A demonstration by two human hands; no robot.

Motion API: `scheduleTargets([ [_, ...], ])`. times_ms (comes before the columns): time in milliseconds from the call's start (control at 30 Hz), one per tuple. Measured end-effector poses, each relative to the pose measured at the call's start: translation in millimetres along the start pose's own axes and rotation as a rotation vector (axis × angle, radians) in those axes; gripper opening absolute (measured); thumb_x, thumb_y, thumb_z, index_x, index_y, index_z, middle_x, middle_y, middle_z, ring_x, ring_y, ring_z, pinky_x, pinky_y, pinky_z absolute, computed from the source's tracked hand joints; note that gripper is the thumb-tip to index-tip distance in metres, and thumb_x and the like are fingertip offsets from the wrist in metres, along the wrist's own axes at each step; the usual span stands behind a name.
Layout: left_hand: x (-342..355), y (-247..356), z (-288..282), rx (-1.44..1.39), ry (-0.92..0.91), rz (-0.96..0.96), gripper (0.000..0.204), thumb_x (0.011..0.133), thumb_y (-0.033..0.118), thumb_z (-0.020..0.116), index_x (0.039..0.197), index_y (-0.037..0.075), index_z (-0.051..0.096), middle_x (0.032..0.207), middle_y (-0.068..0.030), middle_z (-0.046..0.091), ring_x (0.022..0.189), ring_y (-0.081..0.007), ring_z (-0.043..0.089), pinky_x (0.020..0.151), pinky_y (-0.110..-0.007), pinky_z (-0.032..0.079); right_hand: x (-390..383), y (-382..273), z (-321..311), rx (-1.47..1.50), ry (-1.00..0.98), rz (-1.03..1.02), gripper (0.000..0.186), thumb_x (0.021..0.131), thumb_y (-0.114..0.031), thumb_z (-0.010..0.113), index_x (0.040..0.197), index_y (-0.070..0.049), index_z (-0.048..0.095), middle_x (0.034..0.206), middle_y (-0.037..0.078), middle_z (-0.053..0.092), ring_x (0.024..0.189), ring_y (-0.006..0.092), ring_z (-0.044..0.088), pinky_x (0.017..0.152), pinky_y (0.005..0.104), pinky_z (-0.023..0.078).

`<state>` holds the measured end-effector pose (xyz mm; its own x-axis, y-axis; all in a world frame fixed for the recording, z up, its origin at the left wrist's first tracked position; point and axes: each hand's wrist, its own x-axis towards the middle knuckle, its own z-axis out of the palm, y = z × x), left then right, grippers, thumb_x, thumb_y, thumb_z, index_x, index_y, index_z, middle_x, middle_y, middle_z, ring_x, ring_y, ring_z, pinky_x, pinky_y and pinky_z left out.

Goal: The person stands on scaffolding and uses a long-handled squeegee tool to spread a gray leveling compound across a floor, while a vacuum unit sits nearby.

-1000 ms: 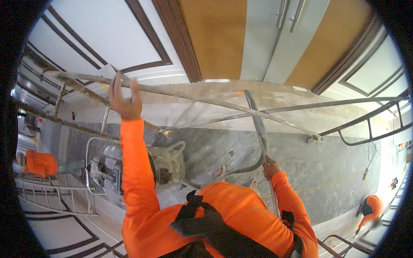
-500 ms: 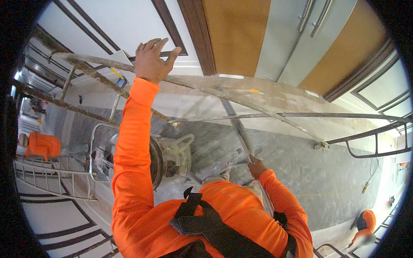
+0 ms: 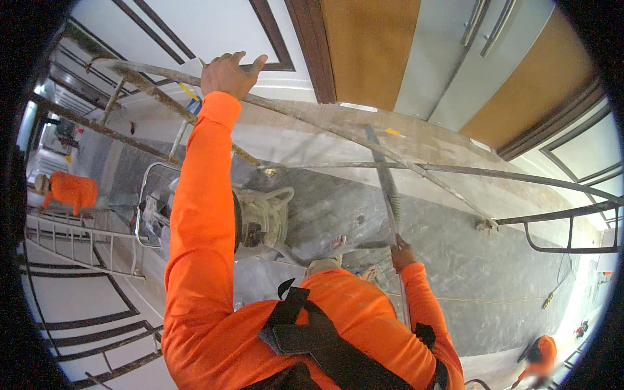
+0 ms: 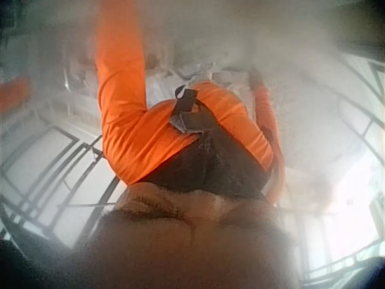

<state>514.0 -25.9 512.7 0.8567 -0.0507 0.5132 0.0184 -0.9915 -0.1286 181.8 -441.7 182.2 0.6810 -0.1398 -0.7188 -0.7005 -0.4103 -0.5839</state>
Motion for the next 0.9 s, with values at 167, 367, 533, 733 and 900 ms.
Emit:
scheduleTargets([
  [167,-0.8,9.1,-3.4,0.032,-0.09,-0.042,0.076,0.086,0.076,0.043,0.119,0.014,0.071,0.108,-0.0163,0.071,0.098,-0.033,0.068,0.087,-0.044,0.054,-13.1,11.1,-23.8,0.127,0.047,0.097,0.055,0.098,-0.023,0.054,0.151,-0.022,0.038,0.054,0.003,0.048,0.04,0.0156,0.046,0.035,0.0354,0.044],
  [367,-0.1,5.5,11.8,0.049,-0.051,-0.095,0.079,0.084,0.08,0.04,0.121,0.017,0.07,0.106,-0.0159,0.072,0.097,-0.0335,0.07,0.086,-0.045,0.056,-24.3,23.0,-23.8,0.186,-0.051,0.062,0.055,0.097,-0.022,0.054,0.15,-0.022,0.04,0.053,0.001,0.044,0.039,0.0137,0.045,0.033,0.034,0.042],
  [533,-0.5,2.1,13.8,0.078,-0.101,-0.137,0.081,0.084,0.081,0.038,0.124,0.018,0.068,0.11,-0.0117,0.072,0.105,-0.0315,0.067,0.091,-0.043,0.054,-2.7,52.3,10.2,0.104,-0.15,-0.125,0.056,0.097,-0.021,0.053,0.151,-0.027,0.038,0.055,0.001,0.045,0.038,0.0128,0.042,0.035,0.0319,0.04],
  [733,0.2,10.7,9.6,0.037,-0.078,-0.162,0.075,0.084,0.078,0.046,0.117,0.016,0.072,0.105,-0.013,0.073,0.099,-0.0311,0.069,0.084,-0.042,0.055,12.3,13.3,54.9,-0.084,-0.181,-0.246,0.057,0.093,-0.016,0.056,0.147,-0.008,0.041,0.115,0.031,0.064,0.107,0.0388,0.064,0.089,0.0411,0.05],
  [900,3.7,10.3,4.9,0.021,-0.139,-0.19,0.075,0.086,0.077,0.041,0.123,0.018,0.068,0.111,-0.0102,0.072,0.106,-0.0301,0.067,0.089,-0.043,0.053,4.9,-14.3,71.8,-0.204,-0.183,-0.248,0.057,0.093,-0.016,0.056,0.148,-0.01,0.041,0.118,0.03,0.063,0.113,0.0405,0.062,0.094,0.0407,0.048],
])
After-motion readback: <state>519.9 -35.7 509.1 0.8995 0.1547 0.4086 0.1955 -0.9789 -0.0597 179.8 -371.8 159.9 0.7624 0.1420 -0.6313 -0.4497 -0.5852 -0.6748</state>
